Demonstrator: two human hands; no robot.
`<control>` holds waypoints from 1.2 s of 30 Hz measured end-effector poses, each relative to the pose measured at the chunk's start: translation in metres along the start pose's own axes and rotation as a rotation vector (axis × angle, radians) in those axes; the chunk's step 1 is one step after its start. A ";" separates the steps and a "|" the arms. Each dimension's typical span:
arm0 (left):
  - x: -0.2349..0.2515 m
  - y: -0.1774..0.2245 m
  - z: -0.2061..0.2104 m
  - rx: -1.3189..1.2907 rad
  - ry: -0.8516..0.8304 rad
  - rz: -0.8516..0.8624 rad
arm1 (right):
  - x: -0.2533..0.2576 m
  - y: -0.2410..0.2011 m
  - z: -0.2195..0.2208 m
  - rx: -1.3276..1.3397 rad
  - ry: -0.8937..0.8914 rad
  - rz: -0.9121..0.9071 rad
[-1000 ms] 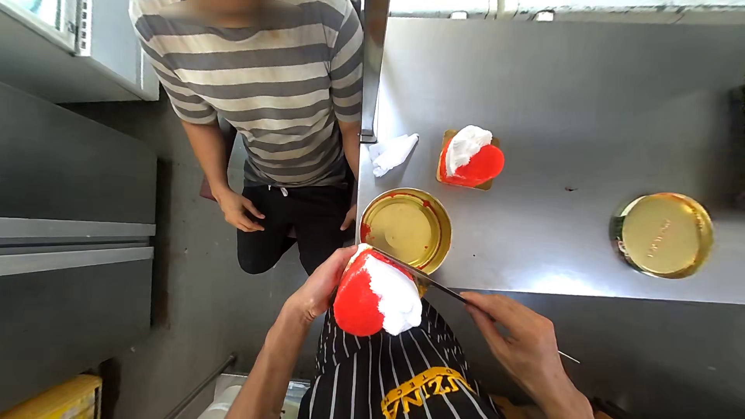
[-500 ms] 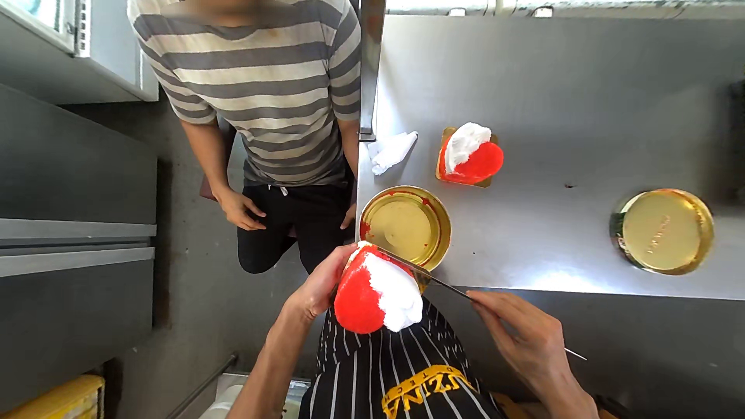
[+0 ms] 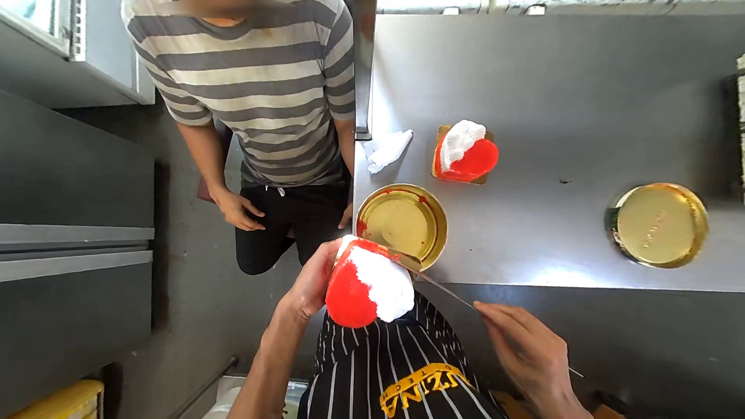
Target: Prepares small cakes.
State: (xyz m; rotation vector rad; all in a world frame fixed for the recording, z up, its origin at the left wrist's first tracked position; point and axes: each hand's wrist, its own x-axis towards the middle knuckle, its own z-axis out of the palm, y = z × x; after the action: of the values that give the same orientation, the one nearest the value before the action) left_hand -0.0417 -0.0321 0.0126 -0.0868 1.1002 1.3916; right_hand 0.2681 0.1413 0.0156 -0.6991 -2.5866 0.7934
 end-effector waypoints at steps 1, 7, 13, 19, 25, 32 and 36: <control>0.000 0.000 0.000 -0.013 -0.005 0.005 | -0.002 0.000 -0.001 0.001 0.007 0.002; -0.001 -0.002 0.000 -0.014 -0.052 0.025 | 0.007 -0.003 0.000 0.026 0.057 -0.007; -0.002 -0.004 0.005 0.024 -0.039 -0.015 | 0.027 -0.013 0.012 0.026 0.022 -0.065; -0.004 -0.008 0.003 0.017 -0.041 -0.025 | 0.028 -0.010 0.012 0.022 -0.030 -0.098; -0.004 -0.011 0.001 0.046 -0.047 -0.049 | 0.032 -0.011 0.008 0.025 -0.053 -0.097; -0.004 -0.010 0.002 0.051 -0.077 -0.044 | 0.033 -0.013 0.008 0.045 -0.084 -0.104; -0.004 -0.012 0.001 0.045 -0.079 -0.050 | 0.035 -0.011 0.005 0.041 -0.068 -0.091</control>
State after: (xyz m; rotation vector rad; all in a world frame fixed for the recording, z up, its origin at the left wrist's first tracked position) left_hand -0.0309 -0.0371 0.0090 -0.0262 1.0560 1.3138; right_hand 0.2334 0.1502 0.0247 -0.5478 -2.6337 0.8522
